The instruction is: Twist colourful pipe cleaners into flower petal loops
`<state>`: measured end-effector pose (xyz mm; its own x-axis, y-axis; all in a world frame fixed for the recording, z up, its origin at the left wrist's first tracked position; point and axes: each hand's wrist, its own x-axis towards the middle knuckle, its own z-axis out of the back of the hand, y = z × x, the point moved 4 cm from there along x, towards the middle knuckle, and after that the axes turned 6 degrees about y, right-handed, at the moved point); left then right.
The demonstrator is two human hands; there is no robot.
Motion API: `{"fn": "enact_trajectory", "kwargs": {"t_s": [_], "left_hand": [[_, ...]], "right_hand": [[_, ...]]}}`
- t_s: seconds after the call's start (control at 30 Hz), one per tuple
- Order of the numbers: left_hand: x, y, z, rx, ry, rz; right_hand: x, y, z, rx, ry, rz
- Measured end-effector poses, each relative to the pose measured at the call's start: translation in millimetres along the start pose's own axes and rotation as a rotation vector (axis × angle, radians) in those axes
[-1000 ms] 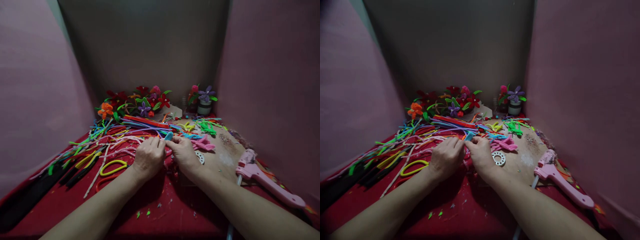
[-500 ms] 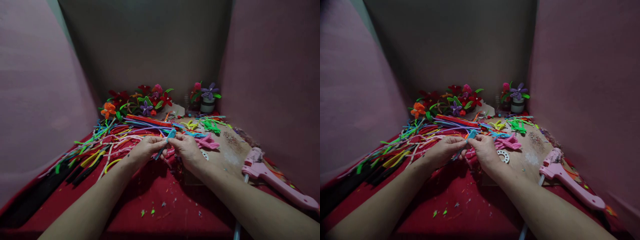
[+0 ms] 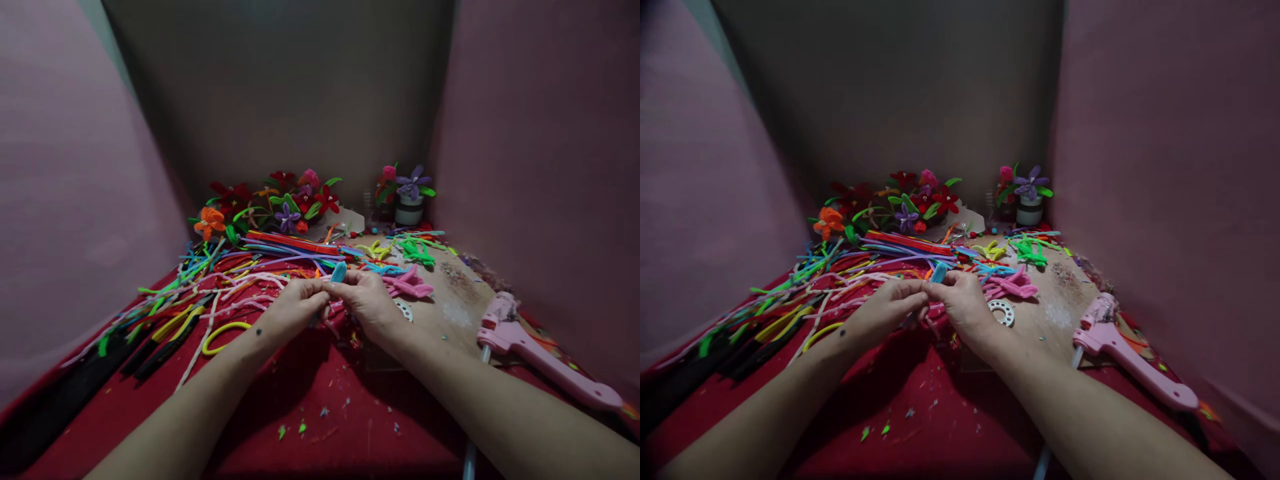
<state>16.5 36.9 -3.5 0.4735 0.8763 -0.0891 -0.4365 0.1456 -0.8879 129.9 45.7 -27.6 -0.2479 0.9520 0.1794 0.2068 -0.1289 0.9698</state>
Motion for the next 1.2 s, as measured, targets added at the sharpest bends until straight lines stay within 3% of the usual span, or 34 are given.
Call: {"fn": "enact_trajectory", "kwargs": {"t_s": [0.2,0.53,0.73,0.9,0.97,1.03,1.2], "left_hand": [[3,6,-2.5,-0.130,0.087,0.046],[2,5,-1.1,-0.206,0.114,0.031],[4,7,-2.1,0.109,-0.152,-0.118],[2,3,-4.9,0.451,-0.278,-0.192],[2,1,-6.3,0.491,-0.302,-0.212],[4,1,-7.3,0.405,-0.286,-0.193],[10,8,-10.4,-0.087,-0.145,-0.067]], "right_hand": [[1,-1,-2,-0.069,-0.050,-0.024],[2,-3,3,0.198,-0.057,-0.109],[1,-4,7,0.076,-0.116,-0.051],[2,-7,7,0.003,-0.114,-0.006],[2,-7,6,-0.002,-0.100,0.008],[2,-6,6,-0.004,-0.103,0.016],[0,-3,5,0.005,-0.122,0.012]]}}
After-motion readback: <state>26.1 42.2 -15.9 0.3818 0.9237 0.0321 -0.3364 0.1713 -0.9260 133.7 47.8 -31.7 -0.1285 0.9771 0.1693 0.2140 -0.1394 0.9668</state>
